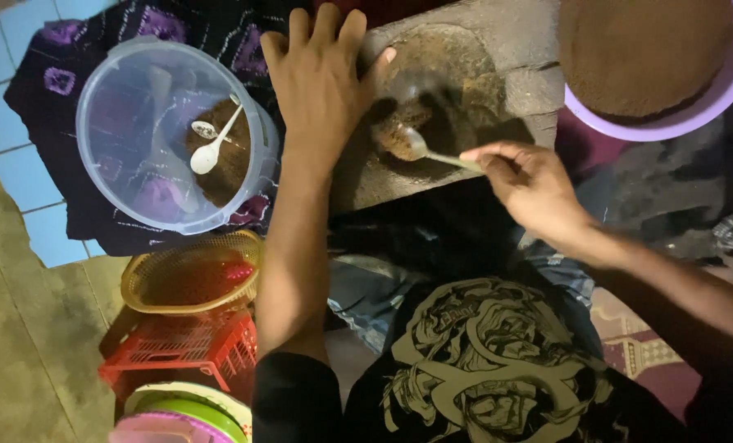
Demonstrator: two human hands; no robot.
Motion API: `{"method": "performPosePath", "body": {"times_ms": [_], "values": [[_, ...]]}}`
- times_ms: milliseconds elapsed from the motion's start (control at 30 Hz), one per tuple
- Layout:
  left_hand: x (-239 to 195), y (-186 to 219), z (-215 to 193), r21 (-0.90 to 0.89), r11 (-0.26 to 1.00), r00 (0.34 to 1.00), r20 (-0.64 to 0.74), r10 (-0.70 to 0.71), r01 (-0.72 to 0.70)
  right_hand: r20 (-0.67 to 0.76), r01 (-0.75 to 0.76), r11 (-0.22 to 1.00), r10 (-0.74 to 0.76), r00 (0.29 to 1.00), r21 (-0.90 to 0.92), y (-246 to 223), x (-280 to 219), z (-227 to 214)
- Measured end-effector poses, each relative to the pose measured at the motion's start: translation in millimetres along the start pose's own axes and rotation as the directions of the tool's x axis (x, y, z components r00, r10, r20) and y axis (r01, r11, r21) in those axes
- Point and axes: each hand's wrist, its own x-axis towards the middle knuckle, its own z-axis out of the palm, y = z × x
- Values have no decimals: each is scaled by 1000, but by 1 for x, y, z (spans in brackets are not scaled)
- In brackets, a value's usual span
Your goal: The person scoops a brown powder from a plastic container and places it onto a stone grinding slab. They use a spoon to press and rub the powder against the stone surface, then transfer the ground material into a purple bowl. This process is repeated multiple times.
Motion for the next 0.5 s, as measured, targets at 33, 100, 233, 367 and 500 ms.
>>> {"method": "performPosePath", "body": {"times_ms": [33, 100, 233, 367, 500], "values": [[3, -4, 5, -18, 1000, 999, 33, 21, -21, -25, -29, 999, 27, 999, -46, -7, 1, -5], [9, -12, 15, -33, 999, 997, 60, 45, -43, -54, -51, 995, 46, 997, -91, -20, 3, -14], [20, -28, 36, -77, 991, 989, 89, 115, -108, -95, -5, 992, -7, 995, -126, -33, 12, -36], [30, -36, 40, -145, 983, 970, 198, 143, -115, -117, 132, 974, -155, 981, -183, -34, 23, -54], [25, -48, 57, -191, 978, 954, 269, 129, -79, -129, 68, 985, -89, 988, -162, -52, 22, -63]]}}
